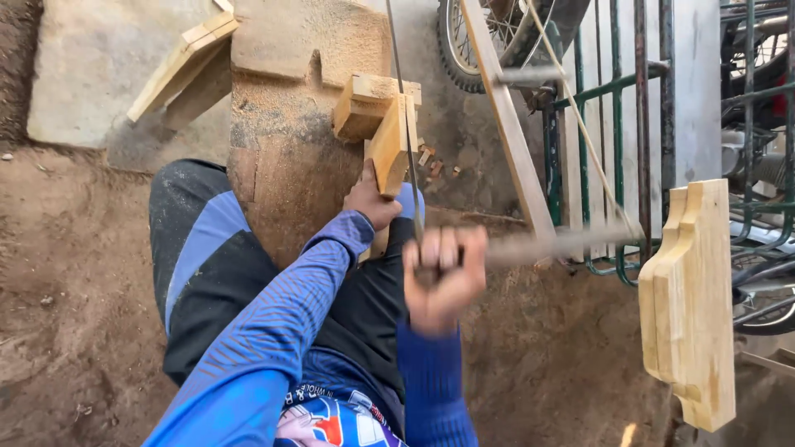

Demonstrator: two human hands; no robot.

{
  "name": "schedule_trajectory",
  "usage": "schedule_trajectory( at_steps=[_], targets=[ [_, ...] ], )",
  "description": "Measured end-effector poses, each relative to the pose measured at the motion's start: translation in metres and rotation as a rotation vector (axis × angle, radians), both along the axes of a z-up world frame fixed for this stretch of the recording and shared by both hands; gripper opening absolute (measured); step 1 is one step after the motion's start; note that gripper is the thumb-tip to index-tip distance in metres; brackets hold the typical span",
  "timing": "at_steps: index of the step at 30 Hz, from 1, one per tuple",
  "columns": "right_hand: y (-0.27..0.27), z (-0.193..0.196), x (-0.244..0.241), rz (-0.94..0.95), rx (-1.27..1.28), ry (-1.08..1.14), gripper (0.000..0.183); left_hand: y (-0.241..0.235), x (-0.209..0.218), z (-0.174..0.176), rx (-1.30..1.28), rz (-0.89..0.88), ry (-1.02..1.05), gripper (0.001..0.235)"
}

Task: The person sits on the ground and uses a bow saw to cut a small piece of wood held between their legs. They repeatedly pull the saw back and forth to cut through the wood.

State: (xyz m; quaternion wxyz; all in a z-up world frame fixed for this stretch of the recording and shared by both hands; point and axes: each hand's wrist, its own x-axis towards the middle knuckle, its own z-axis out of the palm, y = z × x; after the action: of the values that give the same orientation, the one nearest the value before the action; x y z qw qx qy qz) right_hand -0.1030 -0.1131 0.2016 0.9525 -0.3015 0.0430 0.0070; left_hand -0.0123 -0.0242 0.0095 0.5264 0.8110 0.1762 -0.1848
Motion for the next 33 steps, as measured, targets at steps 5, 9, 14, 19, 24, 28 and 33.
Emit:
schedule_trajectory(
  at_steps=[5, 9, 14, 19, 24, 28, 33],
  targets=[
    [-0.045, 0.045, -0.152, -0.146, -0.007, 0.178, 0.042, -0.005, -0.005, -0.026, -0.054, 0.03, -0.119, 0.117],
    [-0.019, 0.012, -0.057, -0.075, 0.078, 0.025, 0.04, 0.007, -0.002, 0.011, -0.066, 0.011, -0.035, 0.117],
    [0.021, -0.02, 0.058, -0.214, -0.113, 0.275, 0.041, 0.005, -0.006, 0.008, -0.07, -0.007, -0.054, 0.123],
    [-0.006, 0.031, -0.071, -0.114, -0.096, 0.067, 0.036, 0.003, -0.004, 0.0, -0.05, -0.001, -0.007, 0.116],
    [-0.018, 0.038, -0.109, -0.269, -0.148, 0.285, 0.035, -0.004, -0.011, -0.008, -0.04, 0.012, 0.032, 0.112],
    [0.012, -0.033, 0.021, -0.12, -0.162, 0.059, 0.036, -0.026, -0.016, -0.036, -0.069, 0.269, -0.286, 0.101],
    [0.017, -0.053, 0.064, -0.147, -0.154, 0.099, 0.035, -0.035, -0.026, -0.036, -0.062, 0.347, -0.393, 0.098]
  ],
)
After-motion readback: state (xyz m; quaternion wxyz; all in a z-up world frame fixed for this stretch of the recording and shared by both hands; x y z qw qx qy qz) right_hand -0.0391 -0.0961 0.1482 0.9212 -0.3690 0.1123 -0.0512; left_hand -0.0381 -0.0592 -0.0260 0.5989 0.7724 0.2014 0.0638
